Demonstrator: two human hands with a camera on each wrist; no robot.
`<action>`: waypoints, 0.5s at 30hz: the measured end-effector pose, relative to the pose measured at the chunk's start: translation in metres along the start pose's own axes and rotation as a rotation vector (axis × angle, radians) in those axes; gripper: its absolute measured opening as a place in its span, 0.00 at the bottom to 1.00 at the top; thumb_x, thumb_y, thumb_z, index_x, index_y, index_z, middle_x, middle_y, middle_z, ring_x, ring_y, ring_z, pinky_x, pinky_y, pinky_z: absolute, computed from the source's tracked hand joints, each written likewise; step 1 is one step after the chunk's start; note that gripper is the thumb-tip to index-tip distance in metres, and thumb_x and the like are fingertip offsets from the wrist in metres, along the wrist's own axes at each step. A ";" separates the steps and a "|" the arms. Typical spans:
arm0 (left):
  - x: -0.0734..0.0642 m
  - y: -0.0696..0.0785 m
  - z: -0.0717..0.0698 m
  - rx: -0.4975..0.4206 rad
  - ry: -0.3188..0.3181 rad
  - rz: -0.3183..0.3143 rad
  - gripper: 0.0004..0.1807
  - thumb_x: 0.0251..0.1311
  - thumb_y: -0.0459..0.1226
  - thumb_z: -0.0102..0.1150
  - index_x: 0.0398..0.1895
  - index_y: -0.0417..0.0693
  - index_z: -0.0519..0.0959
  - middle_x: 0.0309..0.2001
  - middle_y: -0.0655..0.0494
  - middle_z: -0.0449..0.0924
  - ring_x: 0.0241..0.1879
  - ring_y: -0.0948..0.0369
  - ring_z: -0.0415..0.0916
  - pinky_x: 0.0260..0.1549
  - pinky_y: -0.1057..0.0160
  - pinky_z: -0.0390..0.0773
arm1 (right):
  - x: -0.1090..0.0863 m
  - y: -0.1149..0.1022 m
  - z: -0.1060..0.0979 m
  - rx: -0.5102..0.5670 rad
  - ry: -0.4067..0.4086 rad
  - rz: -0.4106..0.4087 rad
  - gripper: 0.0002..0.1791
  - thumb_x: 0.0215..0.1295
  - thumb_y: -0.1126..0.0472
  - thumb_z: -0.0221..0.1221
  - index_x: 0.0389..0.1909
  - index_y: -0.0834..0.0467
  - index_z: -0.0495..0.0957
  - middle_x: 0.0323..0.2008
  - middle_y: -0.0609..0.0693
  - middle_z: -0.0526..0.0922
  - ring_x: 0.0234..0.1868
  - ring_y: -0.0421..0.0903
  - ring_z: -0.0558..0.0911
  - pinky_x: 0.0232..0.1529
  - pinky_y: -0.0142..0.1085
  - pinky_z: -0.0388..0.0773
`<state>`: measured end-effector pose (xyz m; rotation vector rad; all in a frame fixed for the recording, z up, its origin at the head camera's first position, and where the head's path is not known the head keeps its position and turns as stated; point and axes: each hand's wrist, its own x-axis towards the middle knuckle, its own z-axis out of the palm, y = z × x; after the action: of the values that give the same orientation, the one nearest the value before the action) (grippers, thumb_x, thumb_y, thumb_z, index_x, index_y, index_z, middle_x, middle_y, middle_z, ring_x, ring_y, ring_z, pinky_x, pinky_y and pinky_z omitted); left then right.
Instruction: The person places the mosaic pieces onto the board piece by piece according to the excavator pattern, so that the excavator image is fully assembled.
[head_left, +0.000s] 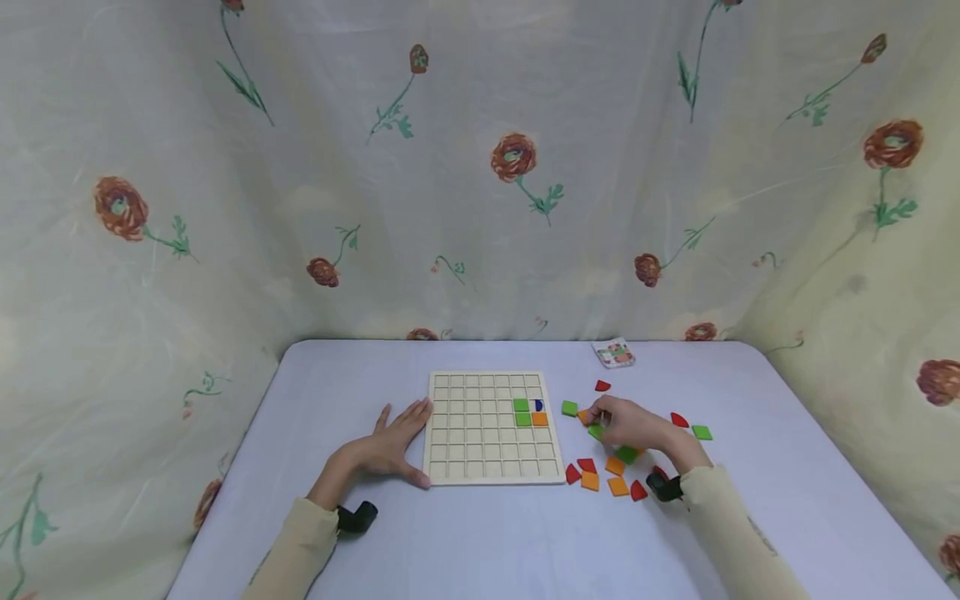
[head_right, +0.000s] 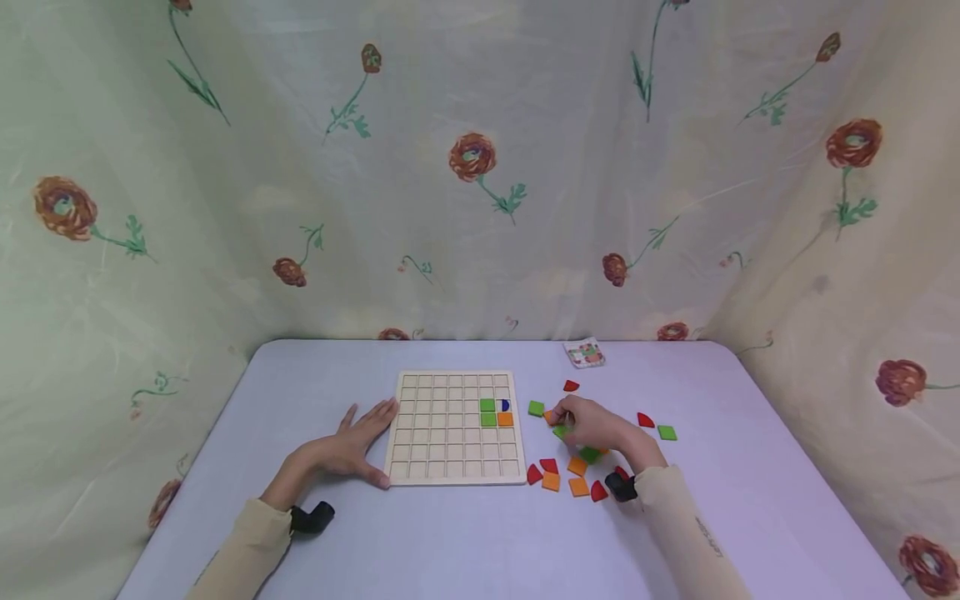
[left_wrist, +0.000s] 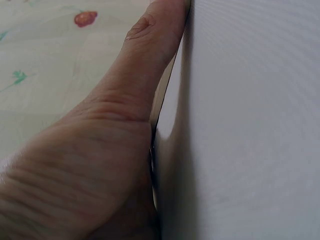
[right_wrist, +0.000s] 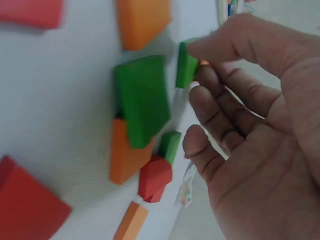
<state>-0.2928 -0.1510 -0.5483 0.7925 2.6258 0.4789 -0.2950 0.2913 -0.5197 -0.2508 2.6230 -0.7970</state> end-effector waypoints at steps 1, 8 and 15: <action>0.000 0.000 0.000 -0.001 -0.002 -0.001 0.73 0.36 0.70 0.67 0.78 0.47 0.36 0.79 0.53 0.31 0.78 0.55 0.28 0.70 0.39 0.22 | -0.001 0.002 0.002 -0.006 -0.002 -0.005 0.18 0.54 0.68 0.65 0.46 0.55 0.76 0.44 0.49 0.77 0.44 0.48 0.72 0.46 0.40 0.76; -0.001 0.000 0.000 -0.005 0.000 -0.002 0.73 0.37 0.70 0.67 0.78 0.47 0.37 0.79 0.52 0.32 0.78 0.54 0.28 0.70 0.39 0.22 | -0.004 0.009 0.004 -0.071 0.054 -0.065 0.17 0.54 0.70 0.65 0.45 0.57 0.78 0.43 0.49 0.77 0.43 0.47 0.71 0.51 0.42 0.76; -0.002 0.003 -0.001 -0.010 0.003 -0.007 0.73 0.37 0.69 0.68 0.78 0.47 0.37 0.79 0.52 0.32 0.78 0.54 0.29 0.70 0.39 0.22 | -0.004 0.007 0.005 -0.051 0.086 -0.077 0.15 0.54 0.62 0.69 0.42 0.57 0.78 0.37 0.48 0.78 0.38 0.45 0.72 0.42 0.36 0.75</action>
<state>-0.2909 -0.1499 -0.5455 0.7803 2.6258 0.4918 -0.2901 0.2955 -0.5261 -0.3411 2.7318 -0.7832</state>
